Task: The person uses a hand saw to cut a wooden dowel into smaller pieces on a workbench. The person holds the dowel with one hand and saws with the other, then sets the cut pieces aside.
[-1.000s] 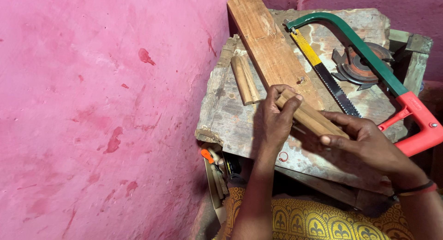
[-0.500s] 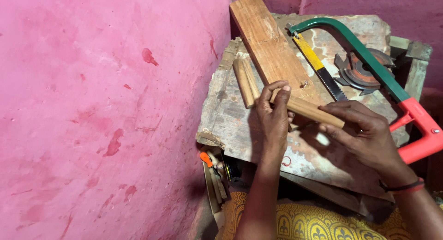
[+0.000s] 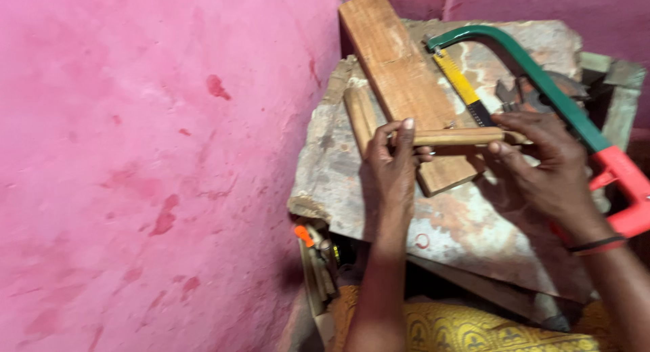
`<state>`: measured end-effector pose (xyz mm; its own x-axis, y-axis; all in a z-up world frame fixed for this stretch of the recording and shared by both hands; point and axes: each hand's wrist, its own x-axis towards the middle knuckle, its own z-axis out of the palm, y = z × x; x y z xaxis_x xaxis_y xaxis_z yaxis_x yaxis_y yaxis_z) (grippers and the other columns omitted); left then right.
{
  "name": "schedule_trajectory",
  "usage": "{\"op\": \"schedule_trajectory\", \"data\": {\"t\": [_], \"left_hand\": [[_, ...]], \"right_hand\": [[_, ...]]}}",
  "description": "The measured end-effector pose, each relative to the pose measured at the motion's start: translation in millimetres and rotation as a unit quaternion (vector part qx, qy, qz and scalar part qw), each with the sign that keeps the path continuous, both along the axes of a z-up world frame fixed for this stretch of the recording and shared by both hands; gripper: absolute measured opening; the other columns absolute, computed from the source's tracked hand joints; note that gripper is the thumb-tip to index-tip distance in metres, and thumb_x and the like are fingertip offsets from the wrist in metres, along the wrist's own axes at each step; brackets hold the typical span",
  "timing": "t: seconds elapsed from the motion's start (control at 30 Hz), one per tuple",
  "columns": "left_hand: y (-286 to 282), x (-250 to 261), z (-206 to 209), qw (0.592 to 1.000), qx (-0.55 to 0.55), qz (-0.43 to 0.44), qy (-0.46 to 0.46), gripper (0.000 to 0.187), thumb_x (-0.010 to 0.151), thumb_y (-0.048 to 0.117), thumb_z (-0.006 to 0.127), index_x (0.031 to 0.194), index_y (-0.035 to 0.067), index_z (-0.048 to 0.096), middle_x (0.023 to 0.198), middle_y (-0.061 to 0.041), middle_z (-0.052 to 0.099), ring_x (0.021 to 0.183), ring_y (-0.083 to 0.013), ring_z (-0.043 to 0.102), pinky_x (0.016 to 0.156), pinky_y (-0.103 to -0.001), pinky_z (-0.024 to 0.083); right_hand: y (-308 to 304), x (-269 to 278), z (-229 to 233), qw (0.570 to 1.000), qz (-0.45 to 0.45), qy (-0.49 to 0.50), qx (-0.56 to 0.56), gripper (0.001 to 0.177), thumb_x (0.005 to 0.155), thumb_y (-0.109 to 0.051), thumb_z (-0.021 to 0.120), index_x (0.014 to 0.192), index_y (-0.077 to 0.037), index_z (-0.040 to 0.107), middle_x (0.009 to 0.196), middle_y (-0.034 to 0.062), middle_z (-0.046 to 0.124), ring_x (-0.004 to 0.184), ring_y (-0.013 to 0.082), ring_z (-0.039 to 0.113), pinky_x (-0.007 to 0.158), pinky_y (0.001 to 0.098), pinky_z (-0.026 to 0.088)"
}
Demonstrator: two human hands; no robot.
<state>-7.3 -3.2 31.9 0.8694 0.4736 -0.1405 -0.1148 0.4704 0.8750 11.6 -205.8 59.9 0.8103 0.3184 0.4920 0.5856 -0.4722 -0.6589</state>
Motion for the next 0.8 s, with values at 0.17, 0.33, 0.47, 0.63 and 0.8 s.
{"op": "schedule_trajectory", "data": {"t": [0.17,0.33,0.47,0.63,0.8], "left_hand": [[-2.8,-0.9,12.8,0.999,0.022,0.011,0.033,0.034,0.097,0.030,0.071,0.111,0.000,0.065,0.081,-0.008,0.065,0.063,-0.0140,0.068,0.056,-0.028,0.060],[-1.2,-7.5,29.1,0.968,0.212,-0.024,0.133,0.036,0.099,0.040,0.065,0.109,0.006,0.070,0.074,-0.010,0.073,0.061,-0.0114,0.071,0.055,-0.024,0.056],[-0.4,-10.3,35.7,0.908,0.363,-0.054,0.205,0.037,0.100,0.046,0.056,0.107,0.012,0.068,0.078,-0.008,0.069,0.060,-0.0146,0.068,0.052,-0.030,0.056],[3.1,-16.0,40.8,0.848,0.516,-0.016,0.117,0.042,0.102,0.049,0.055,0.104,0.009,0.069,0.086,-0.012,0.066,0.077,-0.0236,0.068,0.066,-0.038,0.054],[11.6,-23.6,48.5,0.848,0.511,-0.063,0.128,0.047,0.096,0.053,0.060,0.106,0.007,0.067,0.092,-0.010,0.060,0.079,-0.0237,0.067,0.071,-0.042,0.057]], "right_hand": [[4.7,-0.1,-4.8,0.998,-0.025,0.045,0.019,0.035,0.098,-0.012,0.071,0.132,-0.005,0.069,0.128,0.0133,0.067,0.118,0.0216,0.066,0.095,0.0328,0.057],[7.5,0.0,-0.9,0.997,-0.038,0.062,0.022,0.034,0.097,-0.014,0.070,0.130,-0.005,0.069,0.125,0.0127,0.069,0.113,0.0207,0.068,0.091,0.0320,0.058],[10.0,-2.0,-1.1,0.994,-0.044,0.094,0.035,0.035,0.097,-0.016,0.070,0.131,-0.006,0.069,0.123,0.0114,0.070,0.108,0.0185,0.069,0.087,0.0308,0.058],[8.5,0.9,-0.2,0.990,-0.052,0.127,0.036,0.035,0.098,-0.018,0.069,0.131,-0.007,0.070,0.118,0.0099,0.071,0.101,0.0159,0.070,0.082,0.0294,0.059],[10.5,0.4,1.1,0.991,-0.066,0.116,0.021,0.035,0.097,-0.018,0.069,0.130,-0.006,0.070,0.116,0.0102,0.071,0.098,0.0157,0.070,0.081,0.0295,0.058]]}}
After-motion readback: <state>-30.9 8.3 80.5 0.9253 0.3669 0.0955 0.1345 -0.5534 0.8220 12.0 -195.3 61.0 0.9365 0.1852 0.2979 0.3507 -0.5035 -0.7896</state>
